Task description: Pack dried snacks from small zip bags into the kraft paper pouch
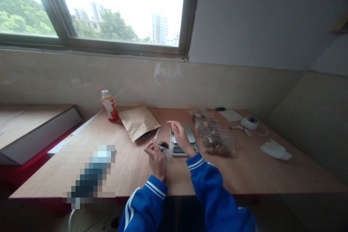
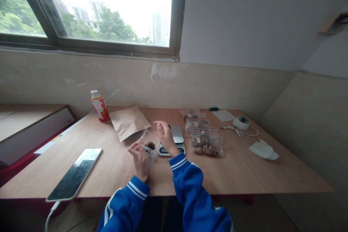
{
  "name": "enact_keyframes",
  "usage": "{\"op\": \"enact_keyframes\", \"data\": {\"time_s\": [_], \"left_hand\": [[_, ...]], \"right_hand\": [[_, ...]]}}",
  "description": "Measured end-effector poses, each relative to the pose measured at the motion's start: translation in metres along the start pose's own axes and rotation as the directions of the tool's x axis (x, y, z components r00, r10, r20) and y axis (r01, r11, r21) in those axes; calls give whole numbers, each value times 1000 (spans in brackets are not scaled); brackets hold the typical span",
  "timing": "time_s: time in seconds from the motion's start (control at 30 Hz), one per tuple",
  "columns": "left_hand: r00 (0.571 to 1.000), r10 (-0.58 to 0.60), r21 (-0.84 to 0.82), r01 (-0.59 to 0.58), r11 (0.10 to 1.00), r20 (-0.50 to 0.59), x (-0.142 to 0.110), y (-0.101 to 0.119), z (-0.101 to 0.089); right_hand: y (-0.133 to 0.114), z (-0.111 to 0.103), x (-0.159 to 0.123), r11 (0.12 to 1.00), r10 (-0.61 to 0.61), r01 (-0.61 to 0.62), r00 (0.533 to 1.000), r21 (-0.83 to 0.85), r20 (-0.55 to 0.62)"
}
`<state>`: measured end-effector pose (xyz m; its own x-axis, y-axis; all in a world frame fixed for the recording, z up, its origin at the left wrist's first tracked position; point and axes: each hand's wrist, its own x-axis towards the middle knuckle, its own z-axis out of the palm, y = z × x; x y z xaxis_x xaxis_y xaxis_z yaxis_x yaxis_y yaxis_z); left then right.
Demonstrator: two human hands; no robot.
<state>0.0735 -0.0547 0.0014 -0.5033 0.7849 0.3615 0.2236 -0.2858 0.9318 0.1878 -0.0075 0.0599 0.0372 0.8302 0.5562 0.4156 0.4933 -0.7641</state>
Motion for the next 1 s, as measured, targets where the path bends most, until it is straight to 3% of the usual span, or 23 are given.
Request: {"op": "enact_keyframes", "data": {"time_s": [0.1,0.23,0.8,1.0], "left_hand": [[1000,15,-22,-14,1000,4,0,-3,1],[999,29,-36,-28,999,41,-1,-4,2],[998,-4,-93,10,996,64,-3,-3,1],[997,23,-93,-16,996,69,-2,-7,2]], "right_hand": [[37,-7,8,955,25,-33,999,-294,-31],[74,-11,10,871,87,1,984,-492,154],[76,-32,1,931,9,36,993,-363,121],[82,-41,-3,956,35,-37,999,-291,-14]]}}
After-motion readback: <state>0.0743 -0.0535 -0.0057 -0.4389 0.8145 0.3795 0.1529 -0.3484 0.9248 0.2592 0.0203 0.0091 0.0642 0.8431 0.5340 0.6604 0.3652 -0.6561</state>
